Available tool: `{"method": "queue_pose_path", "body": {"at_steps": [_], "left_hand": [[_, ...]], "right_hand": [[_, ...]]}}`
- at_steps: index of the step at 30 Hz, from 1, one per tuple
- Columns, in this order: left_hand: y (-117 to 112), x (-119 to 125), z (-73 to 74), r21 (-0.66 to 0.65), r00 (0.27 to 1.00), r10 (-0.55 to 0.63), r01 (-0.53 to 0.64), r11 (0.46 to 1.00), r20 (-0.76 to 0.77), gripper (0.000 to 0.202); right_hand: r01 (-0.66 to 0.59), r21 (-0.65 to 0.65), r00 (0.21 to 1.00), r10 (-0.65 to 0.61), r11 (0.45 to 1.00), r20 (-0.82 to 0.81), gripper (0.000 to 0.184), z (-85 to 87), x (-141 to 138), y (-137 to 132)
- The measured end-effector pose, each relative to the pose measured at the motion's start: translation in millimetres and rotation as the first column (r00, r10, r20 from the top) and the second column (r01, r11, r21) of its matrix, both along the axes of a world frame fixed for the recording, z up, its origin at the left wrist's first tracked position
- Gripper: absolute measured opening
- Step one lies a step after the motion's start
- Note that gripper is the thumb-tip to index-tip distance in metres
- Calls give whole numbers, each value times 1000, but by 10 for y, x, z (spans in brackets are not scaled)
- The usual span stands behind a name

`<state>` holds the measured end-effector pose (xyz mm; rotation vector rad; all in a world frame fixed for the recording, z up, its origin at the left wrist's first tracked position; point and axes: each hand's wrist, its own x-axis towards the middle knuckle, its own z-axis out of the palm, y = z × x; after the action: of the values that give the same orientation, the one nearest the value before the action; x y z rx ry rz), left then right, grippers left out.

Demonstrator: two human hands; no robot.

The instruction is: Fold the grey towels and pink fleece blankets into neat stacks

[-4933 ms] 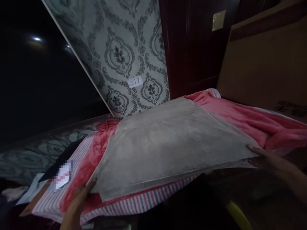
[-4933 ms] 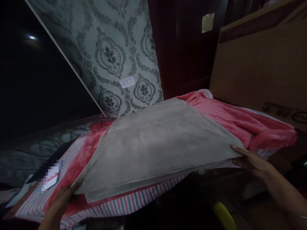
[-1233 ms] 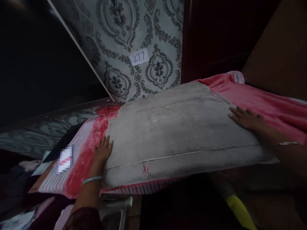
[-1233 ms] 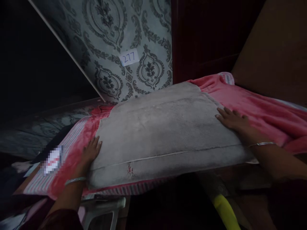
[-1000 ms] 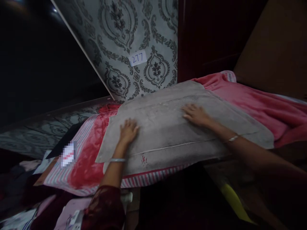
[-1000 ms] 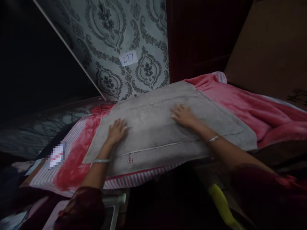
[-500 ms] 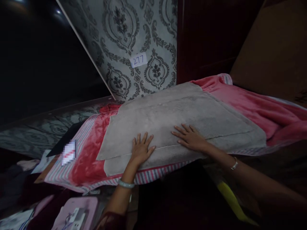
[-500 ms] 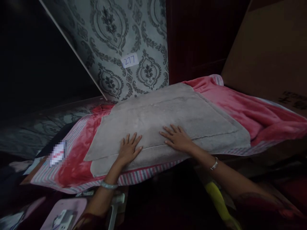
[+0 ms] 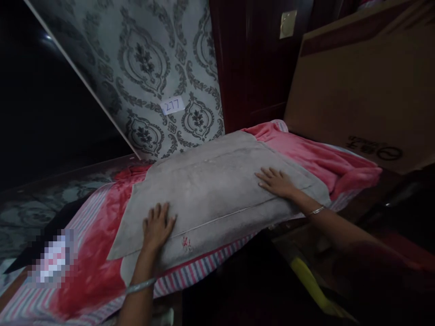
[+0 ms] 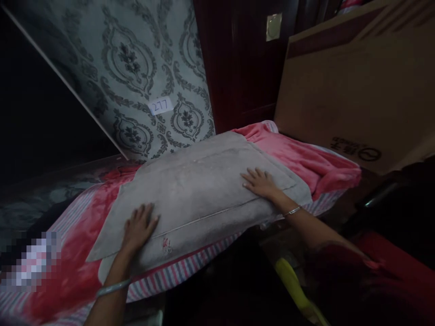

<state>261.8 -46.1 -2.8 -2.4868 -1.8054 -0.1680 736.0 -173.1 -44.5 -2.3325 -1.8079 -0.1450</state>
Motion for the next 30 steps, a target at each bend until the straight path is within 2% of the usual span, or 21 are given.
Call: {"method": "queue_pose_path", "body": {"at_steps": [3, 8, 11, 13, 16, 19, 21, 23, 25, 27, 30], "left_hand": [[-80, -19, -163, -53, 992, 62, -68, 996, -113, 62], [-341, -356, -351, 21, 982, 77, -74, 997, -174, 60], [-428, -508, -325, 80, 989, 87, -78, 994, -119, 56], [-412, -471, -226, 62, 995, 97, -96, 993, -25, 54], [-296, -86, 1, 38, 982, 40, -48, 998, 182, 52], [-178, 605, 157, 124, 940, -230, 204, 971, 252, 50], [-151, 1049, 132, 135, 928, -318, 296, 946, 192, 56], [-166, 1346, -1, 27, 920, -376, 376, 926, 106, 61], [-203, 1460, -184, -71, 912, -403, 408, 910, 75, 60], [-248, 1432, -333, -120, 908, -411, 418, 901, 79, 61], [-336, 1295, -404, -144, 901, -418, 432, 890, 113, 63]], "right_hand": [[-25, -24, 999, 26, 999, 34, 58, -195, -29, -194], [-70, 108, 996, 64, 992, 59, 57, -437, -15, -625], [-85, 201, 996, 79, 976, 36, 54, -467, 19, -731], [-69, 245, 998, 71, 967, 2, 52, -394, -10, -660], [-92, 276, 994, 103, 957, -28, 51, -175, -228, -321], [-158, 273, 984, 175, 949, -41, 50, -5, -629, 162], [-194, 229, 978, 207, 954, -34, 55, -6, -891, 433], [-259, 157, 964, 264, 953, -10, 56, -97, -1063, 597], [-322, 94, 946, 323, 942, 0, 54, -232, -1121, 653], [-354, 69, 935, 355, 933, -2, 53, -353, -1095, 634], [-378, 82, 925, 380, 922, -6, 53, -458, -1017, 563]]}}
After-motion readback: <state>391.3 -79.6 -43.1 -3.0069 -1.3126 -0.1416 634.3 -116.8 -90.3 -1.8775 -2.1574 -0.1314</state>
